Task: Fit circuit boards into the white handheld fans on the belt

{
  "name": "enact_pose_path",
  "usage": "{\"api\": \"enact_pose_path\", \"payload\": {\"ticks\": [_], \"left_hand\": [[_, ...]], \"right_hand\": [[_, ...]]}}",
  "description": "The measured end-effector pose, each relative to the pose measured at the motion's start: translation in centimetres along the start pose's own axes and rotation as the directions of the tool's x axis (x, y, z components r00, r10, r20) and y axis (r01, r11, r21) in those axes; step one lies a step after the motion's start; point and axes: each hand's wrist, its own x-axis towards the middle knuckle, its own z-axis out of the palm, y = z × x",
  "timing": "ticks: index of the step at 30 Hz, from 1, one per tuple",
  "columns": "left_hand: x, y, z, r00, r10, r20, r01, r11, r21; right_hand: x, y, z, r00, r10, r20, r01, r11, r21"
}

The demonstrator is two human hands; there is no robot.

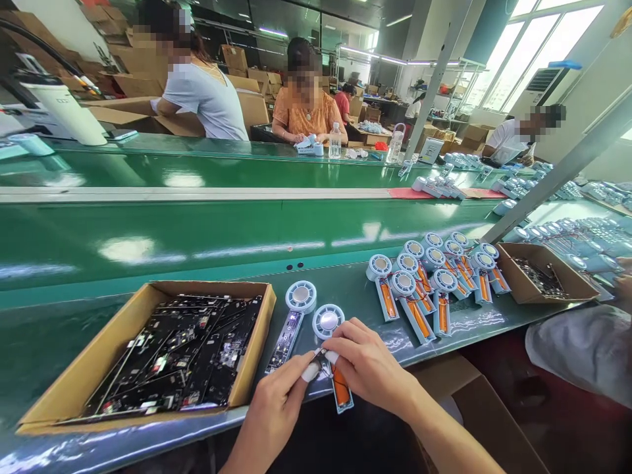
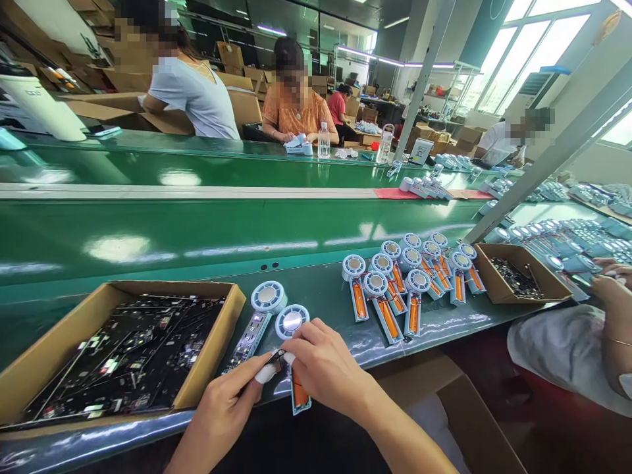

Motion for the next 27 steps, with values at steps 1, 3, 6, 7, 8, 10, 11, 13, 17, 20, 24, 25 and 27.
{"api": "enact_pose_path", "payload": {"ticks": [1,3,6,7,8,10,11,13,17,20,24,25,27], "left_hand": [[0.0,0.0,0.0,1.000,-0.011,0.009,0.011,1.000,-0.005],[0.0,0.1,0.1,1.000,-0.021,0.008,0.021,1.000,-0.007],[-0.2,0.0,0.4,0.997,-0.063,-0.034,0.063,0.998,0.000],[-0.3,0.0,0.6,0.994,-0.096,-0.060,0.097,0.995,0.005],[-0.5,0.0,0.7,0.987,-0.137,-0.081,0.138,0.990,0.008],[-0.8,0.1,0.8,0.973,-0.214,-0.089,0.215,0.977,0.008],[-1.0,0.1,0.9,0.968,-0.239,-0.078,0.240,0.971,0.007],[-1.2,0.0,0.9,0.964,-0.260,-0.058,0.261,0.965,0.007],[-1.5,0.3,1.0,0.961,-0.269,-0.059,0.270,0.963,0.009],[-1.7,1.0,1.6,0.933,-0.343,-0.106,0.335,0.938,-0.084],[-2.0,2.1,2.3,0.913,-0.384,-0.139,0.358,0.917,-0.178],[-2.0,2.3,2.4,0.918,-0.376,-0.123,0.353,0.919,-0.178],[-1.9,2.3,2.4,0.922,-0.375,-0.091,0.354,0.916,-0.190]], "right_hand": [[0.1,0.0,0.0,1.000,0.004,0.000,-0.004,1.000,0.010],[0.2,0.1,-0.1,1.000,0.024,-0.004,-0.024,0.999,0.029],[0.2,0.4,-1.1,0.997,0.079,0.003,-0.078,0.987,0.142],[0.1,0.5,-1.6,0.995,0.102,-0.002,-0.099,0.975,0.200],[-0.2,0.5,-2.1,0.992,0.124,-0.012,-0.117,0.961,0.251],[-1.0,0.6,-2.9,0.991,0.133,-0.014,-0.124,0.949,0.291],[-1.4,0.6,-3.1,0.993,0.114,0.010,-0.112,0.956,0.271],[-2.1,0.5,-3.1,0.996,0.040,0.085,-0.054,0.985,0.166],[-2.0,0.7,-2.1,0.990,-0.105,0.097,0.104,0.994,0.014],[-0.9,1.1,-1.6,0.996,-0.093,0.013,0.089,0.980,0.177],[0.2,1.1,-0.6,0.994,0.071,-0.083,-0.037,0.935,0.352],[0.2,1.0,-0.3,0.992,0.076,-0.099,-0.039,0.941,0.335],[0.2,0.8,0.3,0.992,0.053,-0.113,-0.020,0.961,0.276]]}}
